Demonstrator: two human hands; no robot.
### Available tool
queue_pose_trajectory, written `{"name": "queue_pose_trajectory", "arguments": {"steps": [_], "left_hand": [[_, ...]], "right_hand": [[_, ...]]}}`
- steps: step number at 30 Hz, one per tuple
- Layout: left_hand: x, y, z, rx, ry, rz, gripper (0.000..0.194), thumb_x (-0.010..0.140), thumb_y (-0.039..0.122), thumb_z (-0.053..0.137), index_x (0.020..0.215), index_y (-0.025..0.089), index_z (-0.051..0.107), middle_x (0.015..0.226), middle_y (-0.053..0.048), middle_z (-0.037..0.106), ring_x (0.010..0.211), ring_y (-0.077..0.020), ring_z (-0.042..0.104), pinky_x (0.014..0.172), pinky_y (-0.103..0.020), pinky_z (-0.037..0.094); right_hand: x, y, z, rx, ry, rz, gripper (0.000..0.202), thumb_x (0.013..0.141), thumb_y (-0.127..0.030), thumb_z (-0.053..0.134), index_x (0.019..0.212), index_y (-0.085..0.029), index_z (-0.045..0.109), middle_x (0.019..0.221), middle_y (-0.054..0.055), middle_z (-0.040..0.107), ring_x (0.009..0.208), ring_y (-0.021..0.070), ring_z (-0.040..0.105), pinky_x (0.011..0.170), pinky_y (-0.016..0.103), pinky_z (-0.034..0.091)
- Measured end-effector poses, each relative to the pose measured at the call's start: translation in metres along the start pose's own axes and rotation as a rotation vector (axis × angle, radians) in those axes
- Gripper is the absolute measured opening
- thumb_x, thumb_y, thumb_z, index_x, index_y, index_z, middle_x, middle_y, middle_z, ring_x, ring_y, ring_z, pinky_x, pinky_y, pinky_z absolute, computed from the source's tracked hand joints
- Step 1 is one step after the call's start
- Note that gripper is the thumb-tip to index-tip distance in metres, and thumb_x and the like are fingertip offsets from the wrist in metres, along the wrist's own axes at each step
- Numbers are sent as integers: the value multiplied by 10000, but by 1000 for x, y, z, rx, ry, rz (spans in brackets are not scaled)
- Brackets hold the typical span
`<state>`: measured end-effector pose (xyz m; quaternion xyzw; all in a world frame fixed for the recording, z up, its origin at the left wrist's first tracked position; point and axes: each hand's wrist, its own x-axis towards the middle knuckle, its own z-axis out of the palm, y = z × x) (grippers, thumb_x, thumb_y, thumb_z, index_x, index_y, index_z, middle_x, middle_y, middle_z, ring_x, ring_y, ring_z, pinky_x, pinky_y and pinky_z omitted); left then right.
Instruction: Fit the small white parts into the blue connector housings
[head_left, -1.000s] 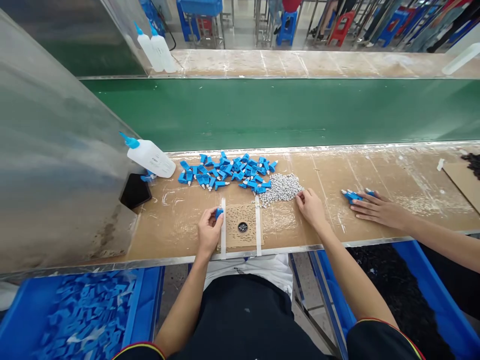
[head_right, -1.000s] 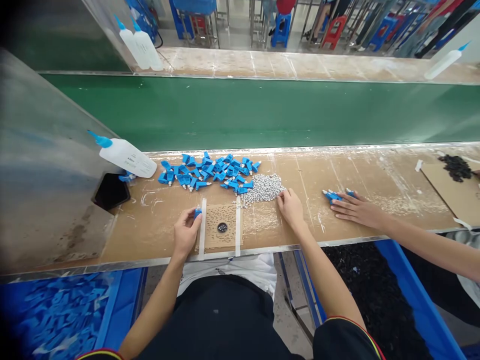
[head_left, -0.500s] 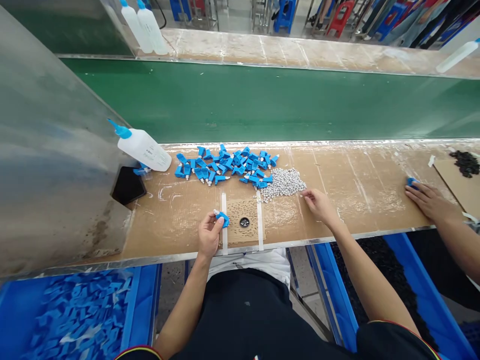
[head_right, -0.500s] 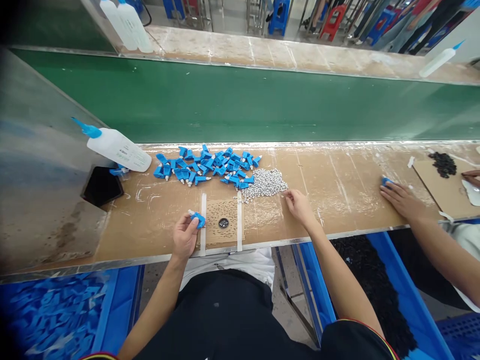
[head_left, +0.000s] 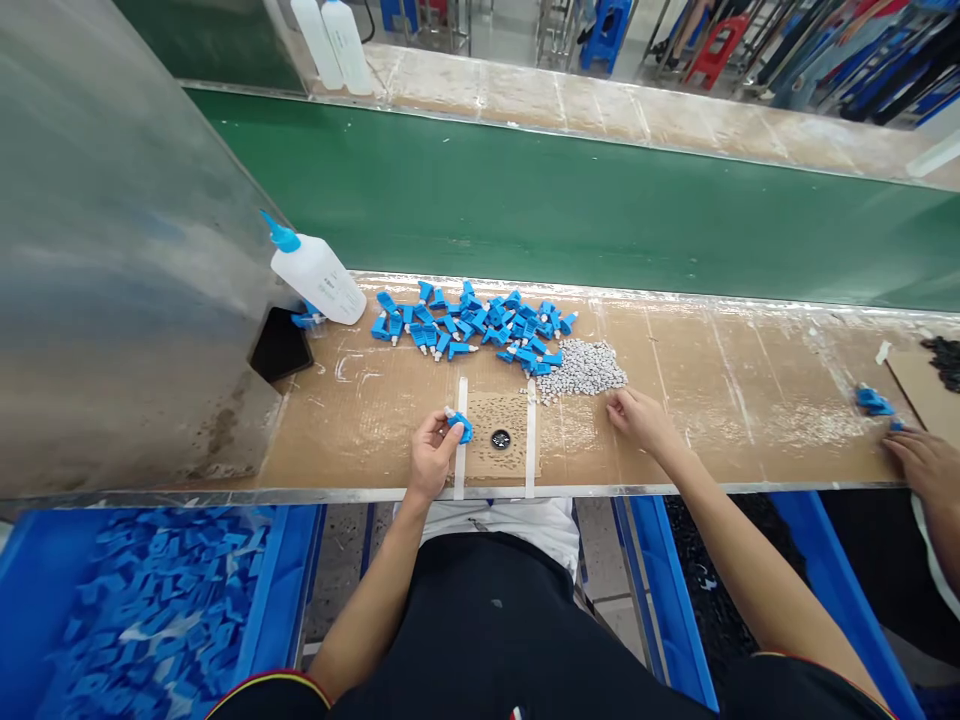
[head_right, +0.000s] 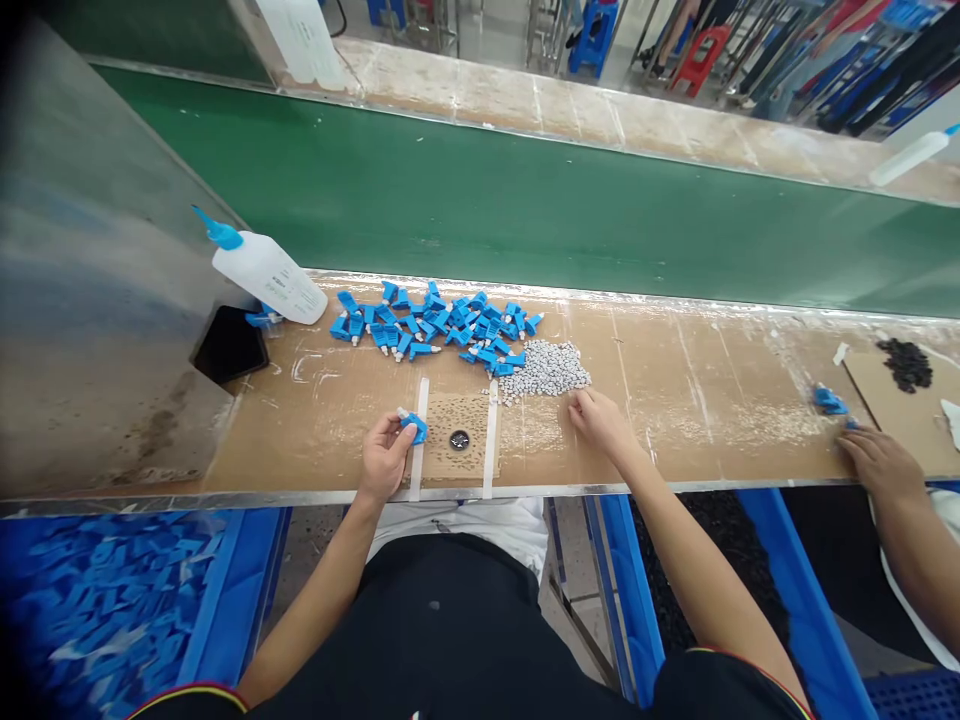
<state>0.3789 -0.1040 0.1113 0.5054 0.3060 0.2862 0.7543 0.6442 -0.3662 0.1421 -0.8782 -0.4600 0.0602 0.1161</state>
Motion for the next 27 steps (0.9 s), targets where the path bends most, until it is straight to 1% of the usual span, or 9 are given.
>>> {"name": "queue_pose_trajectory", "arguments": {"steps": [3,6,10,12,15,19,21,23,27], "left_hand": [[0,0,0,11,-3,-1,399,672,490,855,824,171,671,711,4,655,635,-108,609,623,-213,538],[0,1,1,16,-4,-2,395,668,483,858,822,170,672,713,3,652,639,-108,605,623,-211,536],[1,3,2,13,-11,-8,397,663,478,862,820,166,672,711,3,649,635,-104,596,624,-207,531],[1,4,2,14,-11,-10,397,661,476,863,820,167,670,710,4,648,629,-105,596,625,-213,535],[0,4,2,15,-5,-13,404,652,479,869,818,170,668,707,5,652,627,-108,600,623,-218,537],[-1,3,0,18,-3,0,409,658,498,862,814,171,671,705,0,654,634,-116,607,619,-225,543],[-1,2,-1,14,-9,8,411,670,505,856,821,170,673,717,-2,655,645,-115,608,625,-224,546],[-1,1,-1,9,-13,7,418,676,511,855,832,166,678,727,-2,657,658,-110,607,635,-215,545],[-1,0,-1,0,-14,-1,435,659,514,869,831,162,681,727,2,658,661,-101,602,642,-205,539]], "right_hand": [[-19,-4,10,-1,135,-20,184,960,-246,465,804,-248,563,828,85,661,786,236,632,717,340,490],[-32,-11,16,95,233,65,176,985,-305,459,874,-244,581,857,82,664,785,235,640,728,357,516],[-33,-22,24,169,325,243,194,953,-404,525,881,-232,582,842,81,643,753,236,621,709,374,526],[-28,-26,28,160,343,284,191,936,-400,536,854,-232,577,847,88,637,779,249,614,734,391,526],[-19,-27,29,153,302,270,142,919,-313,516,817,-236,577,852,93,632,788,252,606,748,395,520],[-14,-19,22,212,197,164,122,902,-241,497,820,-238,587,884,81,631,777,229,612,759,378,521],[-15,-15,17,257,167,132,100,895,-235,499,856,-234,592,904,75,638,772,219,619,757,372,524],[-17,-13,13,293,156,139,80,887,-246,513,881,-225,590,886,68,644,757,213,622,737,364,524],[-12,-12,6,257,98,178,103,880,-276,533,795,-229,566,788,53,639,718,210,607,690,345,506]]}}
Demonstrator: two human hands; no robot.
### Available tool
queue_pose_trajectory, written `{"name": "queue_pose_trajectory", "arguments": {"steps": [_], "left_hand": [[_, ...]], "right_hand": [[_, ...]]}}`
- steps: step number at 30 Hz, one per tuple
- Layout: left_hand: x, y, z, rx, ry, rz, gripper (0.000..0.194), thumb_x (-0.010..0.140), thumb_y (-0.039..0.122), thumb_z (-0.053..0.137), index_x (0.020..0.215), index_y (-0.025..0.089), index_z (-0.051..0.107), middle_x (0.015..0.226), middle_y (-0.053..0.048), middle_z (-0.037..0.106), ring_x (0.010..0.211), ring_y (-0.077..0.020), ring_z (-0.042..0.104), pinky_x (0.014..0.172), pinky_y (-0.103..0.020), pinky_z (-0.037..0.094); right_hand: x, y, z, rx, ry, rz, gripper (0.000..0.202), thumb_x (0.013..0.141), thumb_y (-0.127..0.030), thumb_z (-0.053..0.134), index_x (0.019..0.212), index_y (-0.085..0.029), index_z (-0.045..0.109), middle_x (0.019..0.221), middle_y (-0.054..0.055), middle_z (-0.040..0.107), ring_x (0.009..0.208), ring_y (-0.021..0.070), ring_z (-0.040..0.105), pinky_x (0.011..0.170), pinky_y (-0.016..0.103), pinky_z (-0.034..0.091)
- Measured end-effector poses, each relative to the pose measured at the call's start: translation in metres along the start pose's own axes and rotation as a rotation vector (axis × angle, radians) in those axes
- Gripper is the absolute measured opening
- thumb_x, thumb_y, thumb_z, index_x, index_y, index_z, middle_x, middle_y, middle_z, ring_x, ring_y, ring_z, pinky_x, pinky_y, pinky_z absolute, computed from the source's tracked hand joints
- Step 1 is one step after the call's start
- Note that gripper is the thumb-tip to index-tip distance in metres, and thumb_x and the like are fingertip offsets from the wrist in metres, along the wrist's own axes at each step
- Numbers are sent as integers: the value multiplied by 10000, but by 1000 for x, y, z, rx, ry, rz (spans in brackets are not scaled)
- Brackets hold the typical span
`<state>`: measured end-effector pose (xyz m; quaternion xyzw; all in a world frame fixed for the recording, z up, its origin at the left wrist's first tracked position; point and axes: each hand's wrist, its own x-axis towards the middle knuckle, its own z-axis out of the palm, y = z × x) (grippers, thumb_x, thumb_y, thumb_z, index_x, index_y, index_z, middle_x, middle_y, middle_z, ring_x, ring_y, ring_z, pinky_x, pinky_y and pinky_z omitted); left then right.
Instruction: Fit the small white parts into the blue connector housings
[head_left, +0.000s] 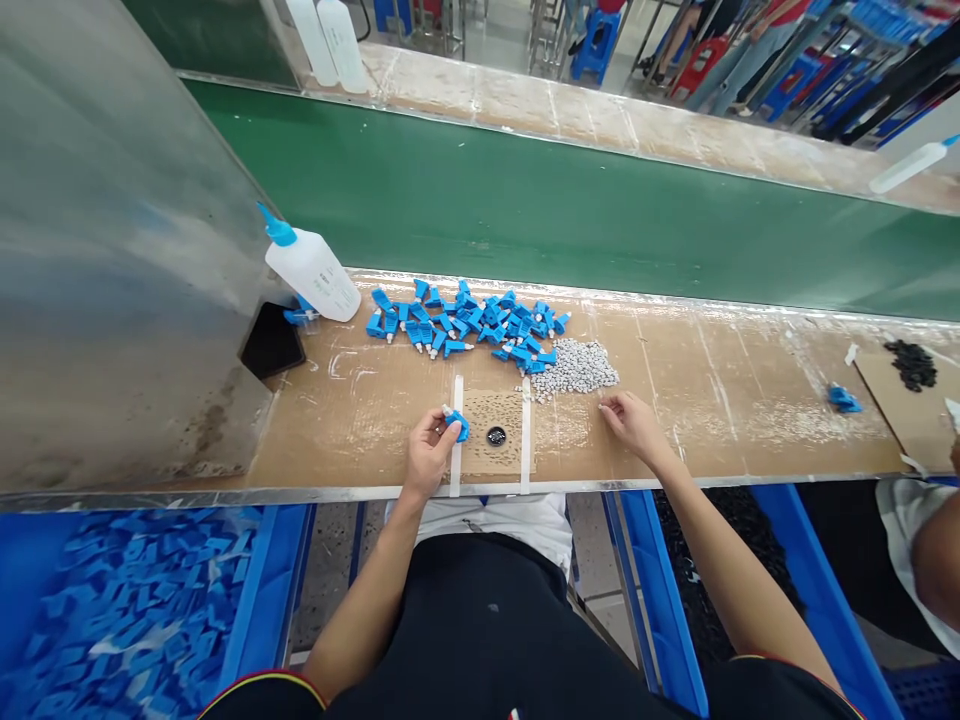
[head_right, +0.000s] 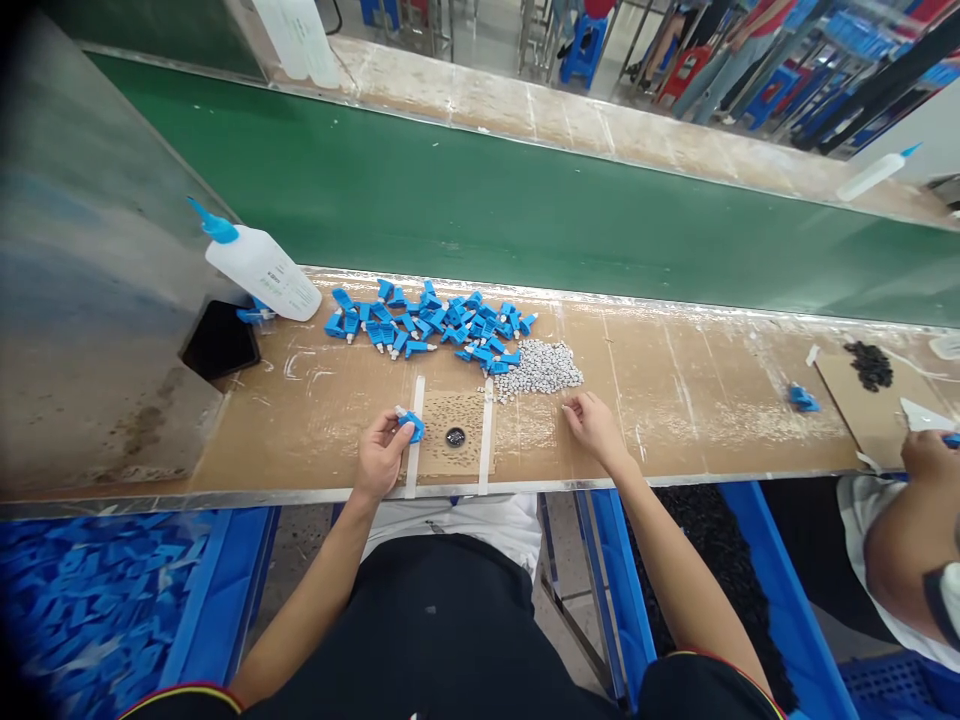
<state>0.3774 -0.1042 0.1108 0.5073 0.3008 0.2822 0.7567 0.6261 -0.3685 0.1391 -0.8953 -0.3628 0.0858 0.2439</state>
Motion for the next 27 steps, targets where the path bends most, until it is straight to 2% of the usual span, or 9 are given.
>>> {"name": "queue_pose_trajectory", "arguments": {"steps": [6,9,11,15,17,19,23,27], "left_hand": [[-1,4,3,-10,-26,-8,421,666,502,862,820,164,664,701,9,644,627,-105,601,606,-217,541],[-1,7,4,-24,-35,-9,402,668,470,866,828,166,658,714,11,647,631,-103,604,615,-218,545],[-2,8,4,-34,-30,-9,391,669,453,868,832,165,658,725,9,650,643,-107,609,624,-224,551],[-3,10,5,-49,-30,-14,377,678,436,866,839,163,661,725,10,646,656,-115,618,634,-235,563],[-3,10,5,-54,-37,-15,376,679,436,866,838,164,661,719,12,642,655,-116,619,632,-237,565],[-3,9,5,-60,-41,-13,382,673,445,867,829,166,660,719,10,641,651,-117,618,621,-237,564],[-2,7,5,-72,-53,-4,376,674,443,868,828,171,659,744,1,651,665,-123,624,621,-240,566],[-2,4,3,-81,-82,7,349,719,441,841,844,171,660,766,-5,654,696,-128,636,653,-245,573]], "right_hand": [[16,-8,-14,-112,-212,-35,156,777,-191,557,645,-242,492,671,25,614,634,180,573,628,296,453],[13,-22,-6,-99,-275,-85,142,771,-183,555,654,-245,504,613,-3,590,579,166,552,588,277,440],[5,-38,9,-78,-256,-152,119,820,-205,544,709,-244,534,648,4,608,590,170,562,589,280,451],[-14,-73,50,-53,-100,-311,148,935,-243,490,803,-243,557,760,47,631,684,198,604,662,314,493],[-19,-83,63,-62,-51,-360,183,966,-245,454,810,-246,549,772,59,623,722,215,611,696,334,504],[-20,-88,67,-78,-39,-389,208,989,-253,428,818,-248,547,783,68,619,749,226,614,718,349,509],[-16,-87,60,-73,-98,-408,231,1013,-290,415,841,-246,562,818,82,626,785,237,619,733,359,510],[-12,-89,52,-25,-142,-398,220,998,-298,426,833,-245,561,787,64,620,714,217,606,678,342,507]]}}
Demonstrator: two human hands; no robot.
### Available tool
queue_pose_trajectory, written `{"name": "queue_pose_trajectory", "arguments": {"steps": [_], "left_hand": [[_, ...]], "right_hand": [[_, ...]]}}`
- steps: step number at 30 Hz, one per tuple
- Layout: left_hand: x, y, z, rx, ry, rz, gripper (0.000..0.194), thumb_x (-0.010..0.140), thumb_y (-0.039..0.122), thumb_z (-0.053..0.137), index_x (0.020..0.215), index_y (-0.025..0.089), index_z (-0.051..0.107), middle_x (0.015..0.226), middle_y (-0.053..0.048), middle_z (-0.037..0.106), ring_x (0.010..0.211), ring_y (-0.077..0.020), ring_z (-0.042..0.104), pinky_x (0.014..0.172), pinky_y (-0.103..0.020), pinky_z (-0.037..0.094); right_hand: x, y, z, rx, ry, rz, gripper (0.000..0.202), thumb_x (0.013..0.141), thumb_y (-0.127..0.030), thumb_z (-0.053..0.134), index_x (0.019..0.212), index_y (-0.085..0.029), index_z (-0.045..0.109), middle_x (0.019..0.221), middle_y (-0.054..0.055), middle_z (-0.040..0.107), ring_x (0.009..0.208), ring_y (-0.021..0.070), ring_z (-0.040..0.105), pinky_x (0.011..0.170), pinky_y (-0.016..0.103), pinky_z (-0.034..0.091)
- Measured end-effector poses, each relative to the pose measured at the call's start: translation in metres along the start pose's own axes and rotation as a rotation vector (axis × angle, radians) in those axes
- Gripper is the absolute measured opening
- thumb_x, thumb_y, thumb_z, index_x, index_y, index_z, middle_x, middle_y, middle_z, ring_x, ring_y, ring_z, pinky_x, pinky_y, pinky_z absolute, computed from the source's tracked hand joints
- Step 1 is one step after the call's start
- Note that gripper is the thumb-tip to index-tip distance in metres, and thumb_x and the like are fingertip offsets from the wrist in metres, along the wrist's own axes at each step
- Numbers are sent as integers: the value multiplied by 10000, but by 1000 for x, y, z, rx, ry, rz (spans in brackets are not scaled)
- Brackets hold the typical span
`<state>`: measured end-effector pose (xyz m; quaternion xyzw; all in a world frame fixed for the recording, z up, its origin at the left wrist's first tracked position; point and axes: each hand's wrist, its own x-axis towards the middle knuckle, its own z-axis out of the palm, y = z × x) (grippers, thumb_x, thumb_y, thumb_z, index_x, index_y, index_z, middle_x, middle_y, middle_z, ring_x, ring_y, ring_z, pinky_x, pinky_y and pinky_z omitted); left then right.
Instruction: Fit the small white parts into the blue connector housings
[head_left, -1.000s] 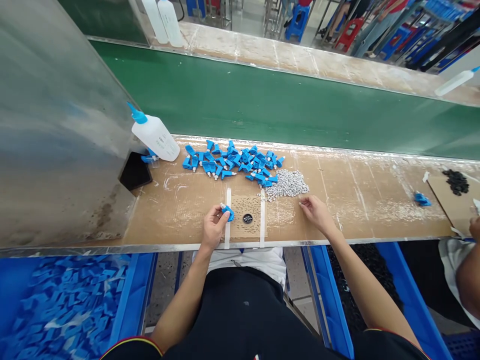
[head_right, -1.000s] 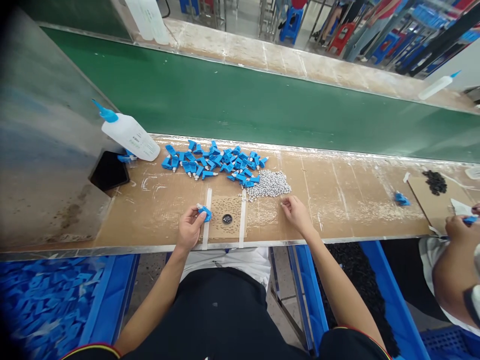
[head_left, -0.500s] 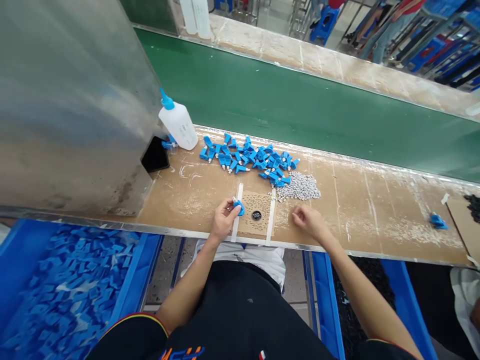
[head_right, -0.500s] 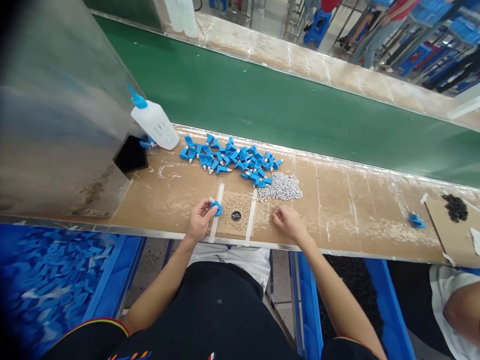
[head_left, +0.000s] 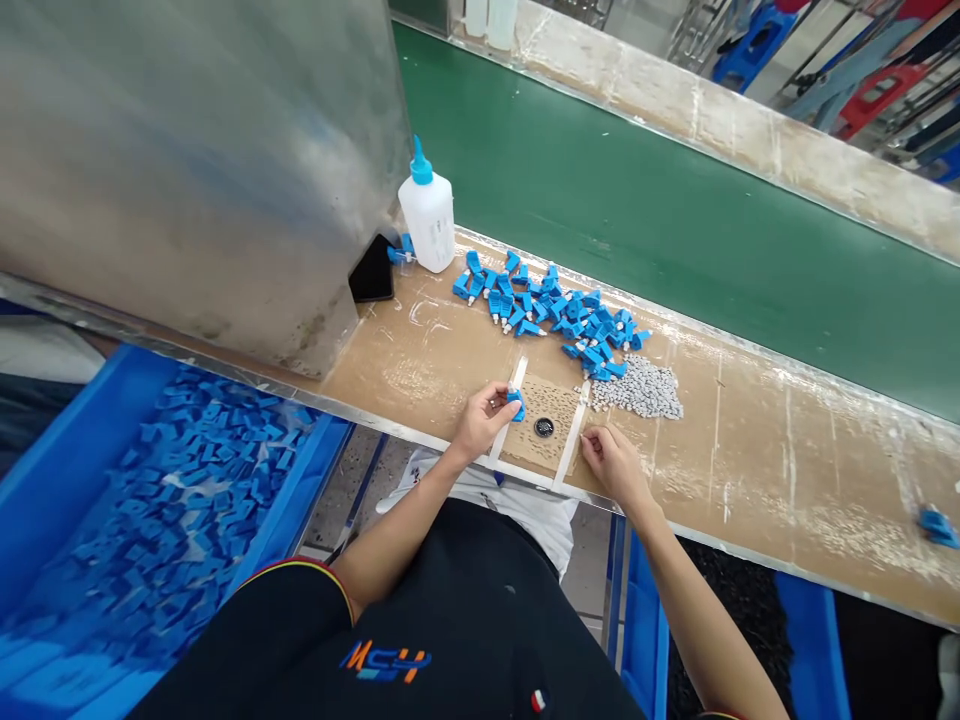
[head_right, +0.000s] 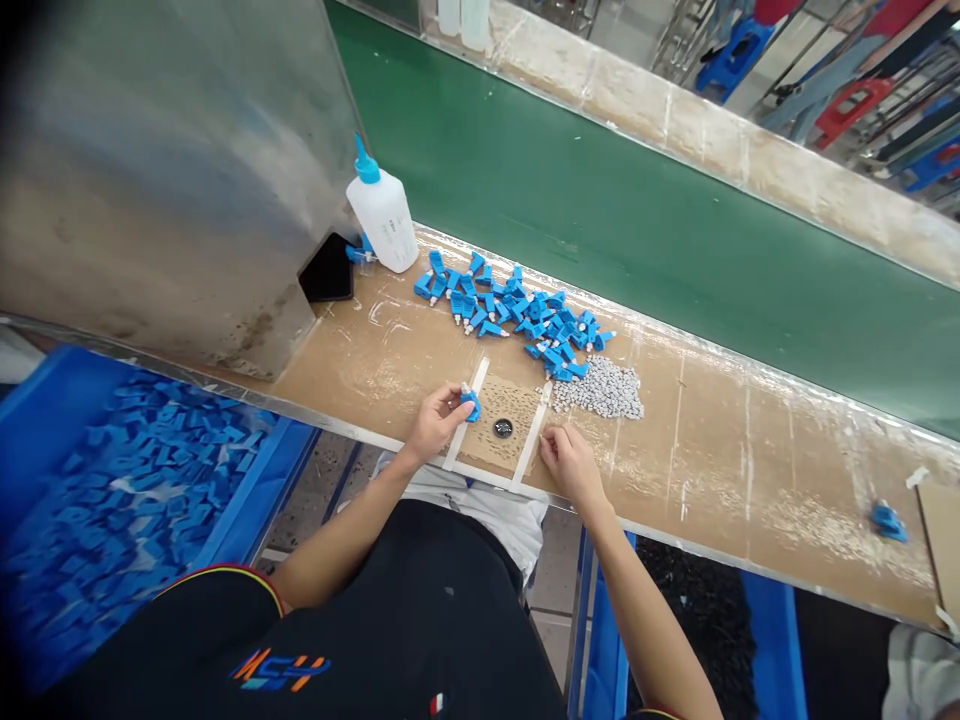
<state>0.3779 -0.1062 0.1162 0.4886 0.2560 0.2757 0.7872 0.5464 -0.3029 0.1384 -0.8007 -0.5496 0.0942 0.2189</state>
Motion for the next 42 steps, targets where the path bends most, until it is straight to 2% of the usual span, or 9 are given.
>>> {"name": "queue_pose_trajectory", "arguments": {"steps": [4,10,17,21,25,31,36,39,42], "left_hand": [[0,-2,-2,-20,-5,-6,350,723,442,841,856,173,660,793,-11,662,714,-126,639,666,-240,568],[-1,-3,-2,-40,-18,-38,351,737,427,833,898,168,660,817,-12,661,744,-129,651,697,-243,567],[-2,-3,-2,-61,-28,-47,353,750,433,825,908,163,661,797,-12,662,738,-131,654,704,-245,563],[-4,-2,-2,-68,-39,-46,363,755,443,822,915,158,664,793,-9,657,735,-123,649,704,-235,560],[-4,-1,-3,-65,-69,-58,417,735,478,829,936,148,671,800,-5,652,722,-117,635,693,-241,567],[-12,9,0,-96,-113,-85,481,673,511,869,931,148,686,828,-14,647,760,-119,619,686,-223,548],[-29,32,11,-91,-140,-50,441,727,483,849,978,151,704,811,-3,620,748,-108,591,680,-213,532],[-35,46,20,-78,-164,-16,422,764,474,826,1012,152,712,840,-19,644,770,-122,612,686,-221,538],[-39,55,28,-75,-195,-3,413,786,464,812,1041,153,717,874,-40,684,798,-145,653,707,-239,554]], "right_hand": [[11,-13,-4,30,-64,5,191,978,-308,452,836,-248,565,755,47,615,646,195,585,623,319,492],[42,-39,-5,-39,-221,-87,127,936,-230,491,828,-238,557,779,51,625,706,205,618,662,307,475],[59,-48,0,-217,-373,-108,146,896,-156,511,773,-234,524,775,61,637,705,211,622,636,297,416],[62,-49,-1,-196,-401,-64,155,882,-157,525,749,-234,516,758,56,631,683,200,609,618,292,390],[62,-52,-13,65,-351,34,141,882,-232,538,741,-235,530,695,24,596,652,182,564,616,285,391],[49,-75,-21,848,-172,379,333,859,-524,648,750,-224,556,616,-25,484,549,131,416,532,272,342],[43,-103,-23,1398,-97,496,402,768,-533,770,714,-226,516,641,-43,402,542,103,311,498,248,295],[42,-113,-28,1493,-82,498,403,769,-516,780,712,-225,508,663,-39,402,553,106,313,497,247,307],[40,-119,-32,1372,33,426,337,831,-498,737,757,-221,559,711,-17,471,601,120,393,549,259,374]]}}
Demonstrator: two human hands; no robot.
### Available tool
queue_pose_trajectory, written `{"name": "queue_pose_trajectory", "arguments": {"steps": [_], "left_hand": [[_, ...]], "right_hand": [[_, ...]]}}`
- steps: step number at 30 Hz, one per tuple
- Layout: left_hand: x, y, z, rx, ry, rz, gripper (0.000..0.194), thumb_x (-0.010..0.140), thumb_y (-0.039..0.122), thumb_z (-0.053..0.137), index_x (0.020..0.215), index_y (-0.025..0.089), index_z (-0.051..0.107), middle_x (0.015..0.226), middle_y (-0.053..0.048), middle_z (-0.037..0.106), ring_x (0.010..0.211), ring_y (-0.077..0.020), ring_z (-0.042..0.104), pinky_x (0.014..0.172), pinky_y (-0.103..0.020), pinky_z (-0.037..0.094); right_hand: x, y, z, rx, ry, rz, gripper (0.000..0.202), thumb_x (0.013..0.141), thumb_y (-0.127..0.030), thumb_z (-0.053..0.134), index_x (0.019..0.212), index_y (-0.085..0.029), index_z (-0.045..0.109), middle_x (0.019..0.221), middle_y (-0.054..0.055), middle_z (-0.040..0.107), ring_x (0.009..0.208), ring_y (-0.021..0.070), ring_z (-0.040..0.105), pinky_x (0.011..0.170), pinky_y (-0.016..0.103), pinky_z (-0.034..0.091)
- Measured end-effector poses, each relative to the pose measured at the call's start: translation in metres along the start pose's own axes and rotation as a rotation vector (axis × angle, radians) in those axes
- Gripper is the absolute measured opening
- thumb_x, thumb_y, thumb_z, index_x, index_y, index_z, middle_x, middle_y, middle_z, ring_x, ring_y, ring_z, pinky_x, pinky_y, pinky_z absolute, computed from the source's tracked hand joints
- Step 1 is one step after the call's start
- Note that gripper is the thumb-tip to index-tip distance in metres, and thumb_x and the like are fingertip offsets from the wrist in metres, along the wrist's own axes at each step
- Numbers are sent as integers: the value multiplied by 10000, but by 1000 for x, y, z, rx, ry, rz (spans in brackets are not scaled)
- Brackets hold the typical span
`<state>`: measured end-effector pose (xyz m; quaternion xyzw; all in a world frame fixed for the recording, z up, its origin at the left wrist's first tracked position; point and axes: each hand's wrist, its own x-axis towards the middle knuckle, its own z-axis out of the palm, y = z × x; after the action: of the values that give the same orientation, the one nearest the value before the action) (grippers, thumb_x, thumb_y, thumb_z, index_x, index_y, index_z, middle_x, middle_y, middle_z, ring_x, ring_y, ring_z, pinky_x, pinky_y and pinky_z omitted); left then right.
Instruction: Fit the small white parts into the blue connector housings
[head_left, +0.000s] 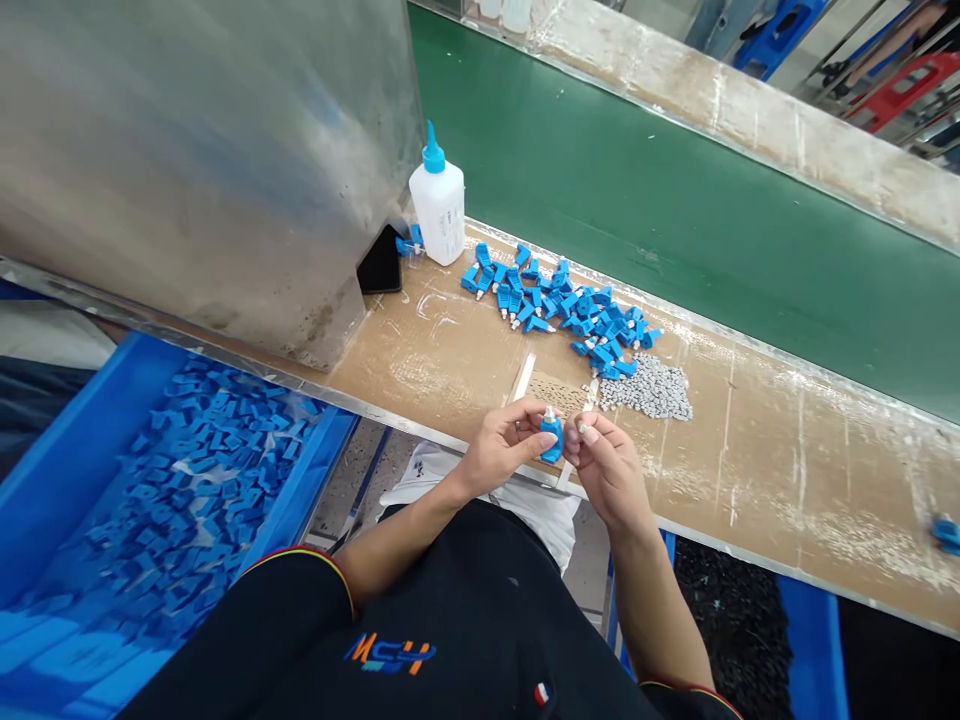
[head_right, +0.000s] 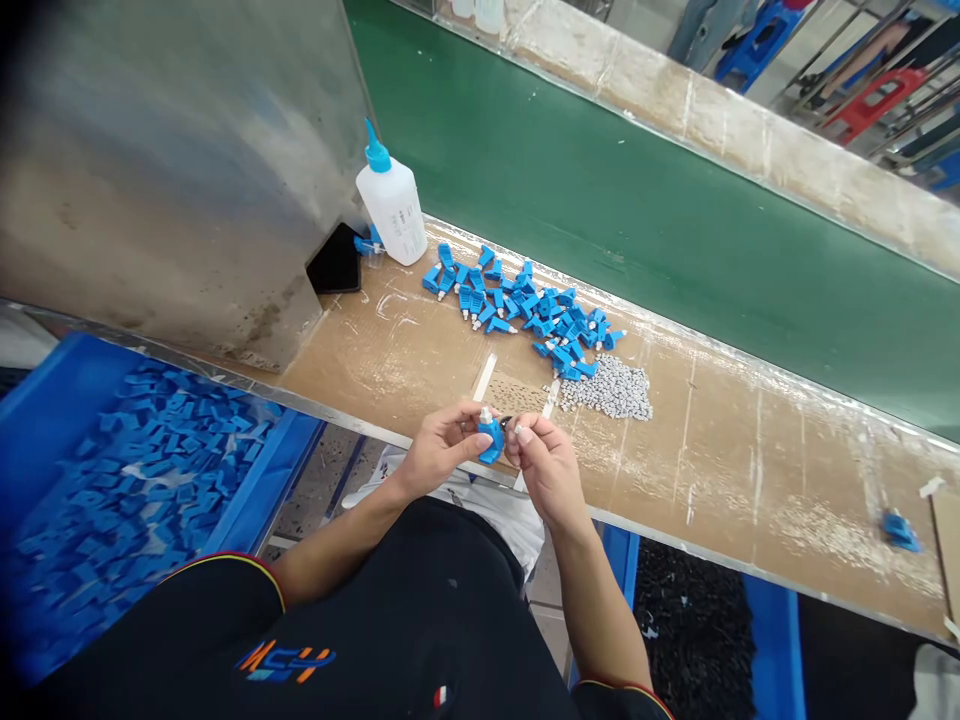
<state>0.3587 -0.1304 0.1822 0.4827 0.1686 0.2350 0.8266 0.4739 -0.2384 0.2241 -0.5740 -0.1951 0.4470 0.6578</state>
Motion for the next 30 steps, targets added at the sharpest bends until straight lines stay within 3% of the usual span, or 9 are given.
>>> {"name": "queue_pose_trajectory", "arguments": {"steps": [5,22,30], "left_hand": [[-1,6,11,-21,-14,7,398,797,445,808,1057,153,734,879,-53,718,818,-171,695,747,-267,573],[0,10,18,49,-30,47,368,830,425,784,1081,157,763,932,-76,760,845,-179,722,764,-270,604],[-2,6,16,104,-54,41,392,842,450,762,1104,159,755,1026,-99,762,921,-214,725,813,-312,604]], "right_hand": [[-8,-5,2,-232,48,-222,259,920,-445,659,799,-222,608,898,30,589,712,137,498,676,289,462],[-14,-8,-2,-275,58,-273,220,923,-415,669,813,-230,628,904,43,635,867,176,619,714,288,525],[-17,-4,-4,-307,59,-276,211,938,-409,648,833,-229,622,880,37,627,839,171,624,715,290,531]]}}
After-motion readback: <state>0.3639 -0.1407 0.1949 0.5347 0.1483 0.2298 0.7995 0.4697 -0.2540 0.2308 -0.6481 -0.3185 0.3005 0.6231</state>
